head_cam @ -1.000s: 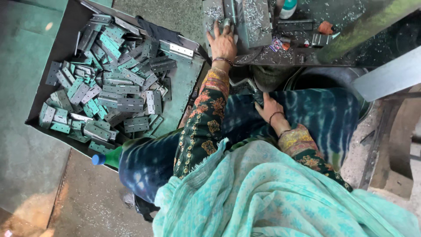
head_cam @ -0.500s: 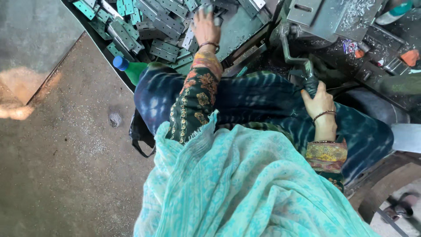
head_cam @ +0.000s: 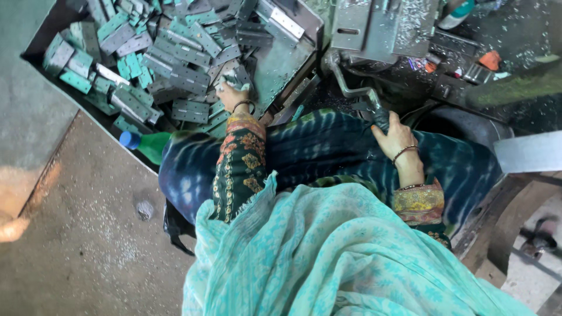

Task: The person sits on the floor and repeatedly picks up small metal brackets from a bin, places them on a grinding machine, and operates the machine to grind the edges. The person handles the parts one at a time and returns them to the bin after processing.

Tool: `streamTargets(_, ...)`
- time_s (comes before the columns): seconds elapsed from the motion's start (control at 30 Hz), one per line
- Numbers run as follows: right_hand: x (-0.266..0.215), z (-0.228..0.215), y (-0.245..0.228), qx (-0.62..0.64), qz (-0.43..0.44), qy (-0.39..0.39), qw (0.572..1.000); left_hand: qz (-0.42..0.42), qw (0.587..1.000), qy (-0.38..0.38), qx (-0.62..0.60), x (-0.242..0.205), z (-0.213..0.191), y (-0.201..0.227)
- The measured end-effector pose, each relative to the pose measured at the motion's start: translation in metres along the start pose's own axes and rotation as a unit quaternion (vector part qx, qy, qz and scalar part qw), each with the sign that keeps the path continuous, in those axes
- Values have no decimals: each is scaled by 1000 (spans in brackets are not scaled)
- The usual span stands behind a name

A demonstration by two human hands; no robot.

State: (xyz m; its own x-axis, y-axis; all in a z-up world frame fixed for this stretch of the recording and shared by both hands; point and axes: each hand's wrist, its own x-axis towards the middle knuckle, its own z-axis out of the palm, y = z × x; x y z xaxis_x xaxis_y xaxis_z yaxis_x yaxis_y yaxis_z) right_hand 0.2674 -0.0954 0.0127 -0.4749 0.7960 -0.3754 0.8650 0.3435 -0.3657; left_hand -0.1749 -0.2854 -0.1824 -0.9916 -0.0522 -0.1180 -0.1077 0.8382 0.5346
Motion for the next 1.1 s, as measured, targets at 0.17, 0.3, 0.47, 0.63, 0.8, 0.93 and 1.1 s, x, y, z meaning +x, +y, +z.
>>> streamTargets(0.17, 1, 10, 4, -11, -12, 5, 1000, 93, 981, 100, -140, -18, 16, 12)
streamTargets(0.3, 5, 13, 6, 1, -14, 5, 1000, 71, 964, 125, -223, -20, 7, 23)
streamTargets(0.47, 2, 10, -1, 18, -4, -3, 1000, -14, 856, -20, -517, -21, -26, 71)
streamTargets(0.63, -3, 2, -4, 25, 7, -26, 999, 208, 809, -59, -546, -75, -61, 145)
streamTargets(0.8, -4, -1, -8, 26, -3, -19, 999, 567, 795, -124, -179, -187, -44, 221)
streamTargets(0.93, -5, 0, -7, 28, 3, -18, 999, 690, 716, -58, 87, -253, -22, 240)
streamTargets(1.1, -2, 2, -6, 19, 2, -22, 1000, 690, 712, -87, 103, -258, -15, 239)
